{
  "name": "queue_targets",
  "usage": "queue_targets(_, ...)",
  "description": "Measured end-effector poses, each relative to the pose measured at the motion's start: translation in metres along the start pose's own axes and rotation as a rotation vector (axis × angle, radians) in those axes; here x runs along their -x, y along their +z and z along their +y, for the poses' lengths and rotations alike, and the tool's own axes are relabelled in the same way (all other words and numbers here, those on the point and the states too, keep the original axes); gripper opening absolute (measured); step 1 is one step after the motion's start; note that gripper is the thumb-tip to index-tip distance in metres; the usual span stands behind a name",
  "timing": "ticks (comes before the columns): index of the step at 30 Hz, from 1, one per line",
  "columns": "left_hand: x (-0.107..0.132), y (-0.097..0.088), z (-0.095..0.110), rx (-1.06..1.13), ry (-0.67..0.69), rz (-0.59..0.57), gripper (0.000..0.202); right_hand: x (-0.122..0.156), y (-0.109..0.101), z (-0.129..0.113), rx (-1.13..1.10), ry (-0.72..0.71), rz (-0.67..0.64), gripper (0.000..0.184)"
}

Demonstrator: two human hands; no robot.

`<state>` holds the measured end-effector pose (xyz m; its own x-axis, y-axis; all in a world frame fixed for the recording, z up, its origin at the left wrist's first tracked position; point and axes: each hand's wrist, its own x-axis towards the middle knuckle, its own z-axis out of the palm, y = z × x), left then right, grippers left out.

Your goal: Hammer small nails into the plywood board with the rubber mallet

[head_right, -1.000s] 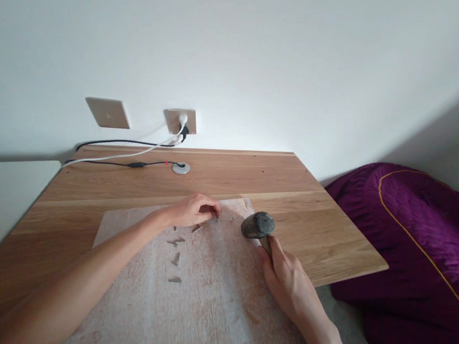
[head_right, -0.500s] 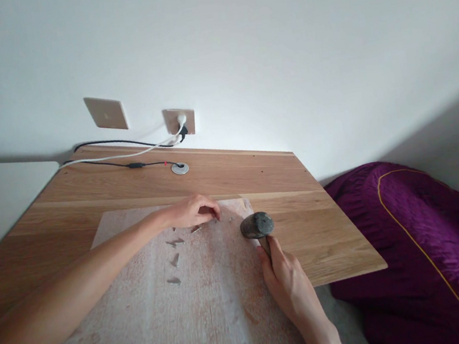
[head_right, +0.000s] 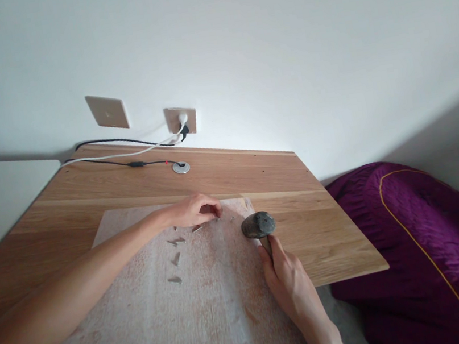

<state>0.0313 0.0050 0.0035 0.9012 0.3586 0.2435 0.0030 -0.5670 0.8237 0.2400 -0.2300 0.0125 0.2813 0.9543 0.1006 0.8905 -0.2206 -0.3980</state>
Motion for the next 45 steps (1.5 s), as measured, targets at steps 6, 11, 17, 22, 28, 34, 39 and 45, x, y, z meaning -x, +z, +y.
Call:
queue_targets(6,0.0001,-0.0005,0.0009,0.016,0.0,-0.02,0.026,0.001,0.0001,0.001,-0.007,-0.001,-0.003,0.055)
queue_targets(11,0.0004,-0.0002,0.0024,0.034,-0.011,-0.009,0.023,0.0012,0.0,0.001,0.007,-0.009,0.006,0.053)
queue_targets(17,0.0007,-0.0007,0.0032,0.026,-0.011,-0.008,0.025,0.0018,0.0019,0.0022,0.018,-0.027,0.028,0.054)
queue_targets(22,-0.0004,-0.0002,0.0019,0.052,-0.004,-0.004,0.024,0.0018,0.0014,0.0008,0.02,-0.025,0.044,0.053)
queue_targets(28,0.0007,0.0006,0.0033,0.06,0.002,0.001,0.017,0.001,0.0006,0.0008,0.021,-0.019,0.024,0.053)
queue_targets(34,0.0006,0.0007,0.002,0.032,-0.001,-0.004,0.012,0.0005,0.0006,0.0006,0.023,-0.023,0.046,0.052)
queue_targets(39,-0.0003,0.0009,0.0013,0.047,-0.006,-0.013,0.011,-0.0001,-0.0009,-0.0016,0.006,-0.024,0.029,0.052)
queue_targets(45,0.0,0.0004,0.004,0.039,-0.018,-0.019,0.011,0.0006,-0.0005,0.0005,0.003,-0.008,0.004,0.055)
